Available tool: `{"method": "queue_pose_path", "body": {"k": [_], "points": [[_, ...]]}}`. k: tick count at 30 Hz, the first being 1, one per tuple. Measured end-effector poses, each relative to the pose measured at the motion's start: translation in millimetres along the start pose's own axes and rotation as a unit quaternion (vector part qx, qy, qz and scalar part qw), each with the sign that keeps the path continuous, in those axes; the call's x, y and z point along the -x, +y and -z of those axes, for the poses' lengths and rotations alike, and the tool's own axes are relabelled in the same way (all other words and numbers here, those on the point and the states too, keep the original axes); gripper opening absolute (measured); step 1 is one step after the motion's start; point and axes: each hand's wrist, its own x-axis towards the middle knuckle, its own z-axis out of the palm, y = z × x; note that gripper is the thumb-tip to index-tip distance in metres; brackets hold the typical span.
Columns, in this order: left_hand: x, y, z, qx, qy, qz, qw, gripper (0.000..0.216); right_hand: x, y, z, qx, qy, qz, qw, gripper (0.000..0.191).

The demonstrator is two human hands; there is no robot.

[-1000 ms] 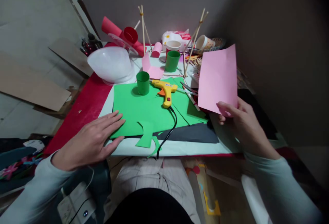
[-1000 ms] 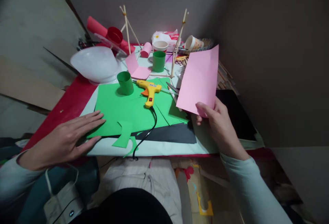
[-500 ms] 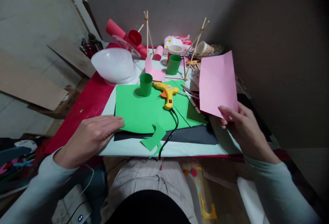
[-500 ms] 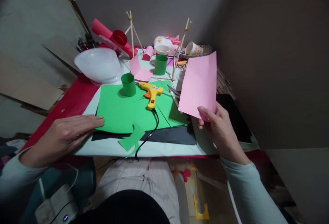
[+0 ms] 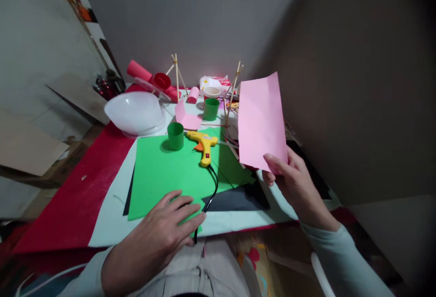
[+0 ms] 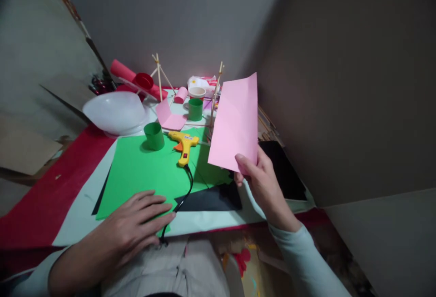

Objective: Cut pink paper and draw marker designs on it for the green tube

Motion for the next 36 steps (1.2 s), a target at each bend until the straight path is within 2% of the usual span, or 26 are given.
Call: {"method": "queue_pose_path", "body": {"k": [4,7,10,11,12,13,15,18,20,21,24,27,29,30,33,34,36], "points": [[-1.3,-5.7,11.5,0.092,-0.007,-0.004,0.996,0.054,6.1,-5.6,-12.5,-0.026,0.006,0.043,0.999,0.024],[-0.5,-18.9,19.9,0.134,-0.016,0.012,0.991,0.058,12.3,-2.7,-22.1,-0.010,0.003,0.053,0.999,0.028],[-8.8,-33.6,34.7,0.177,0.002,0.054,0.983,0.049,17.2,0.3,-34.1,0.020,-0.080,0.031,0.996,0.040],[-15.0,-36.4,41.5,0.202,0.021,0.085,0.975,0.043,17.9,0.5,-38.7,0.025,-0.121,0.018,0.992,0.044],[-22.7,-37.4,48.7,0.237,0.071,0.138,0.959,0.035,17.8,0.3,-43.7,0.028,-0.162,0.006,0.986,0.046],[-31.5,-36.9,55.7,0.290,0.128,0.194,0.928,0.033,17.0,-0.4,-48.7,0.028,-0.201,-0.005,0.979,0.047],[-50.0,-32.2,67.2,0.427,0.203,0.267,0.840,0.039,12.8,-2.1,-59.1,0.029,-0.272,-0.034,0.961,0.046],[-70.8,-25.5,73.9,0.609,0.295,0.322,0.662,0.050,1.5,-1.9,-74.0,0.032,-0.396,-0.080,0.914,0.036],[-75.3,-25.7,73.5,0.648,0.343,0.371,0.570,0.045,-6.4,1.4,-82.5,0.049,-0.472,-0.088,0.876,0.033],[-74.6,-27.3,73.0,0.654,0.361,0.395,0.535,0.040,-9.6,3.6,-86.3,0.062,-0.499,-0.085,0.860,0.036],[-64.7,-36.5,73.1,0.651,0.391,0.447,0.472,0.027,-13.8,7.4,-96.4,0.110,-0.540,-0.076,0.831,0.041],[-50.0,-49.7,76.8,0.650,0.397,0.468,0.448,0.025,-15.1,1.7,-105.8,0.157,-0.571,-0.068,0.803,0.044],[-41.1,-59.3,80.3,0.632,0.424,0.469,0.448,0.026,-20.5,-6.2,-110.7,0.215,-0.556,-0.007,0.803,0.045],[-37.4,-63.9,81.9,0.617,0.445,0.464,0.453,0.026,-25.8,-10.1,-112.4,0.250,-0.526,0.042,0.812,0.044],[-30.6,-74.9,84.5,0.574,0.506,0.447,0.463,0.031,-51.2,-16.0,-115.5,0.337,-0.368,0.220,0.839,0.031],[-29.7,-77.1,84.6,0.567,0.515,0.444,0.464,0.032,-61.6,-15.1,-116.8,0.353,-0.316,0.281,0.834,0.025],[-29.7,-78.9,84.0,0.565,0.522,0.443,0.460,0.031,-82.1,-8.6,-121.5,0.391,-0.261,0.371,0.801,0.024]]}}
